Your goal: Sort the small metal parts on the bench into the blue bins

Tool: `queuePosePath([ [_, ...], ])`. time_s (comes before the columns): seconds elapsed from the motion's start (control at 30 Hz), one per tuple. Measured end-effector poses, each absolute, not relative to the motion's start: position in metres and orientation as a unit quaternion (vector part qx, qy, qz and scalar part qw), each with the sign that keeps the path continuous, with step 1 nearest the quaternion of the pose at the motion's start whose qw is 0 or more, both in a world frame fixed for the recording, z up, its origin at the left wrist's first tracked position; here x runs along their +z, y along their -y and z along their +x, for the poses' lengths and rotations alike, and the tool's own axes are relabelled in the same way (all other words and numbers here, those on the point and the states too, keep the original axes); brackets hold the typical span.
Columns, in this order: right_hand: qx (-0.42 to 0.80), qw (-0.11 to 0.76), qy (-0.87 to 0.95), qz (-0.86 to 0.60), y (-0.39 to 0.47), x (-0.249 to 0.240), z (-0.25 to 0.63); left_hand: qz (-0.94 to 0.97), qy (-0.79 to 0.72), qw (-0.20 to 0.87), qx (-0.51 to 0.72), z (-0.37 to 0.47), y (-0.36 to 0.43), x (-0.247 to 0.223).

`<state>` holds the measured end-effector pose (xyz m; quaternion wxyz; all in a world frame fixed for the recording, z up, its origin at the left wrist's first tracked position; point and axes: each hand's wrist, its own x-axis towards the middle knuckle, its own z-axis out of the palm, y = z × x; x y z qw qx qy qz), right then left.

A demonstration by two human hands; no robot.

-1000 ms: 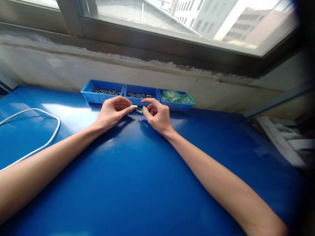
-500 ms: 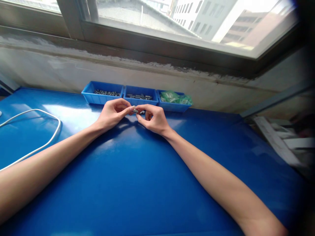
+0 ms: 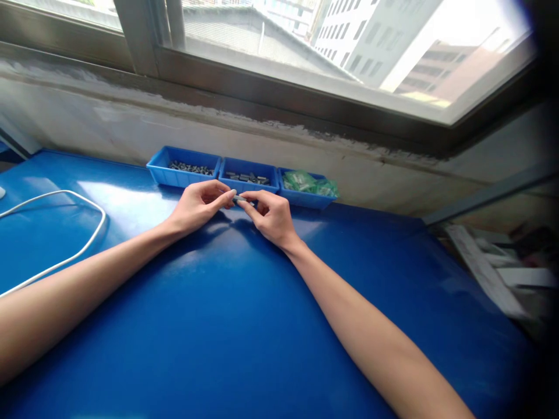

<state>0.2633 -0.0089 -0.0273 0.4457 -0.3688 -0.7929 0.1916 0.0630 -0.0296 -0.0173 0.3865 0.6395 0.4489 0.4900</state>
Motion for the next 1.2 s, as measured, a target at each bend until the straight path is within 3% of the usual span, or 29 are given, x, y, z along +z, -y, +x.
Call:
queuePosePath([
  [0.2,0.231,0.515,0.707,-0.427,0.005,-0.027,0.266,0.678,-0.492,0.265,0.477,0.062,0.029,-0.022],
  [0.4,0.199,0.562,0.66,-0.458,0.005,-0.026,0.267,0.693,-0.508,0.217,0.464,0.061,0.028,-0.023],
  [0.57,0.131,0.563,0.636,-0.511,0.001,-0.026,0.269,0.713,-0.516,0.171,0.444,0.061,0.026,-0.025],
  [0.77,0.143,0.538,0.613,-0.56,-0.01,-0.03,0.272,0.76,-0.504,0.113,0.395,0.063,0.029,-0.024],
  [1.2,0.14,0.563,0.643,-0.501,-0.003,-0.026,0.266,0.792,-0.489,0.077,0.357,0.06,0.029,-0.027],
])
